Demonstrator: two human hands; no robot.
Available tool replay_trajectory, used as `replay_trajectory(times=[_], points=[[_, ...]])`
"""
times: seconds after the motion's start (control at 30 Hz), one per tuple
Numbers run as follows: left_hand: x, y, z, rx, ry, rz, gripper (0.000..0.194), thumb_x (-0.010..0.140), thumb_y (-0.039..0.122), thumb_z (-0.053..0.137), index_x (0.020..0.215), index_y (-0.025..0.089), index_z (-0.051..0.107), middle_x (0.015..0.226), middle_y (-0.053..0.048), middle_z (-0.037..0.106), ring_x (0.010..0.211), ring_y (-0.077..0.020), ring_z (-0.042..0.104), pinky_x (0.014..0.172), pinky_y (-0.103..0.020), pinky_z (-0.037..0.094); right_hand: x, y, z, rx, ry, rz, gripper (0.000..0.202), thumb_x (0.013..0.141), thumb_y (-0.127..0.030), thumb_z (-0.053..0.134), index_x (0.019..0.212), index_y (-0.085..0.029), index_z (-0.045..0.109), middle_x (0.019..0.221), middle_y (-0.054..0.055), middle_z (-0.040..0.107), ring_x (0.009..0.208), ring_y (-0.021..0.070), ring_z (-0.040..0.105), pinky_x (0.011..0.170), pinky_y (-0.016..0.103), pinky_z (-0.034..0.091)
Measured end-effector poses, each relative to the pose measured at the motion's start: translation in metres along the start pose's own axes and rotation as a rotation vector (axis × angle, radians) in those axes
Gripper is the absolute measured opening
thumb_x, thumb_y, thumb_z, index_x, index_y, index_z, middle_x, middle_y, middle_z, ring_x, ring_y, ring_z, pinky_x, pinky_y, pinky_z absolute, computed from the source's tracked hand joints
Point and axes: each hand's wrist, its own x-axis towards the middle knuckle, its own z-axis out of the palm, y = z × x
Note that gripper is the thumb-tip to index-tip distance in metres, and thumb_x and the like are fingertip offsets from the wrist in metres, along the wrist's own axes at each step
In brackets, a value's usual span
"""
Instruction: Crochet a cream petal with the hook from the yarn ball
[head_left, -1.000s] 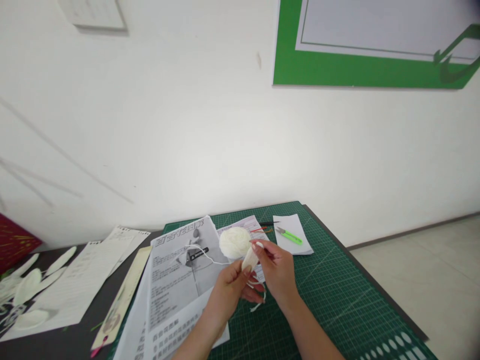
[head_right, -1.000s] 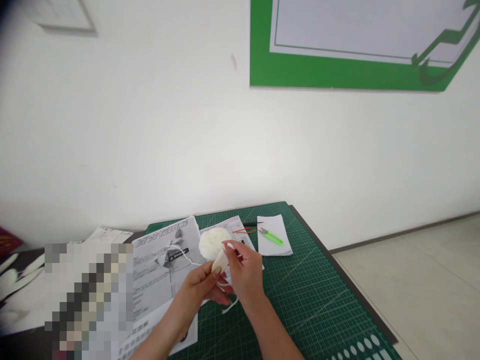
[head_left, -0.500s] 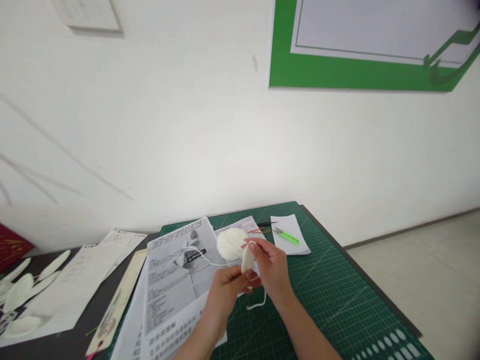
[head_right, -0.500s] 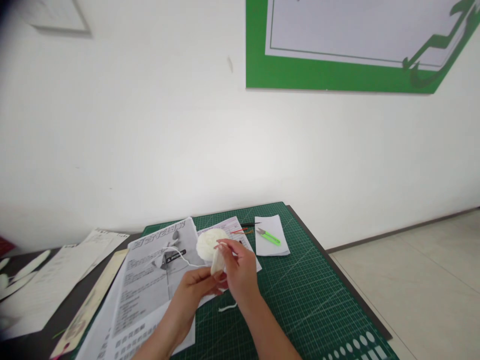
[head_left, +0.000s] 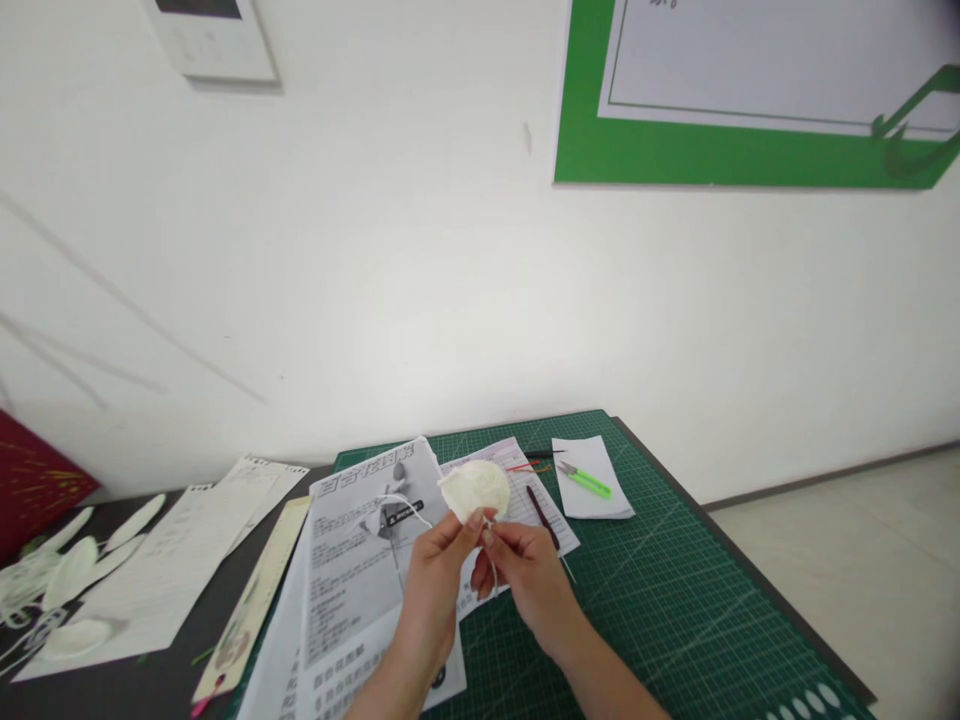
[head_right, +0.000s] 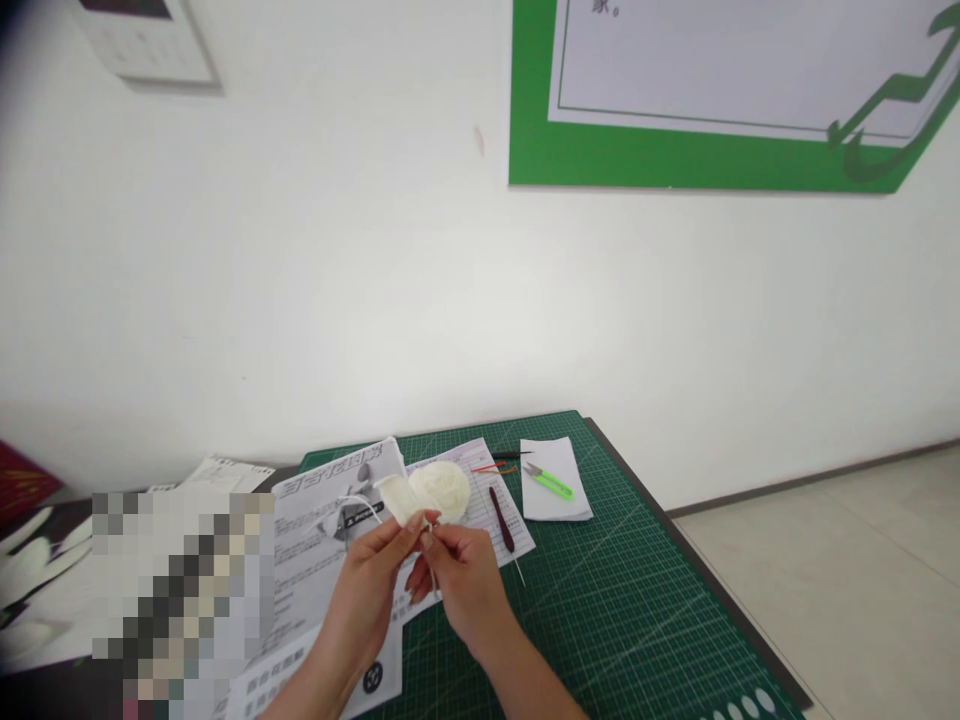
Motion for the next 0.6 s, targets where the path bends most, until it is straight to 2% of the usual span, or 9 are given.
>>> replay_trajectory(times=[0.1,0.23,0.43,0.53,0.6], points=[[-0.001,-0.005,0.003,0.001,0.013,-0.002,0.034,0.066,0.043,0.076,0.076,0.011,0.072,0.034,0.006,0.046,0.03,-0.0082,0.039,0.034,-0.019,0.028,-0.002,0.001,0.004,-0.003,0.007,-0.018,0.049,0.081,-0.056,0.056,0.054,-0.015,0.058,0.041,-0.003,0.052,0.035,0.0077,0.046,0.039,0.018,0.035],[-0.002,-0.009,0.006,-0.026,0.057,0.006,0.035,0.062,0.045,0.078,0.065,0.012,0.069,0.036,0.009,0.038,0.033,-0.0052,0.032,0.033,-0.017,0.026,-0.004,0.004,0.007,-0.025,0.06,-0.08,0.049,0.082,-0.054,0.055,0.051,-0.016,0.054,0.044,-0.003,0.051,0.037,0.0075,0.044,0.039,0.019,0.034],[-0.003,-0.008,0.007,-0.042,0.042,0.004,0.034,0.062,0.042,0.079,0.057,0.011,0.067,0.046,0.004,0.049,0.042,-0.0058,0.037,0.038,-0.018,0.029,-0.005,0.004,0.008,-0.054,0.134,-0.134,0.042,0.083,-0.046,0.056,0.053,-0.017,0.056,0.048,-0.002,0.054,0.041,0.0094,0.047,0.041,0.02,0.037],[-0.002,-0.005,0.006,-0.047,0.02,-0.008,0.034,0.061,0.039,0.08,0.05,0.011,0.064,0.042,0.004,0.045,0.041,-0.0058,0.036,0.037,-0.018,0.029,-0.003,0.003,0.006,-0.063,0.122,-0.136,0.043,0.083,-0.046,0.056,0.052,-0.017,0.058,0.048,-0.001,0.056,0.041,0.0097,0.048,0.042,0.02,0.037],[-0.001,0.001,0.004,-0.053,0.005,-0.022,0.03,0.061,0.035,0.08,0.052,0.011,0.066,0.04,0.006,0.043,0.038,-0.006,0.036,0.035,-0.019,0.03,-0.002,0.003,0.007,-0.073,0.093,-0.127,0.044,0.083,-0.046,0.055,0.053,-0.016,0.06,0.048,-0.001,0.058,0.04,0.0092,0.048,0.042,0.02,0.038]])
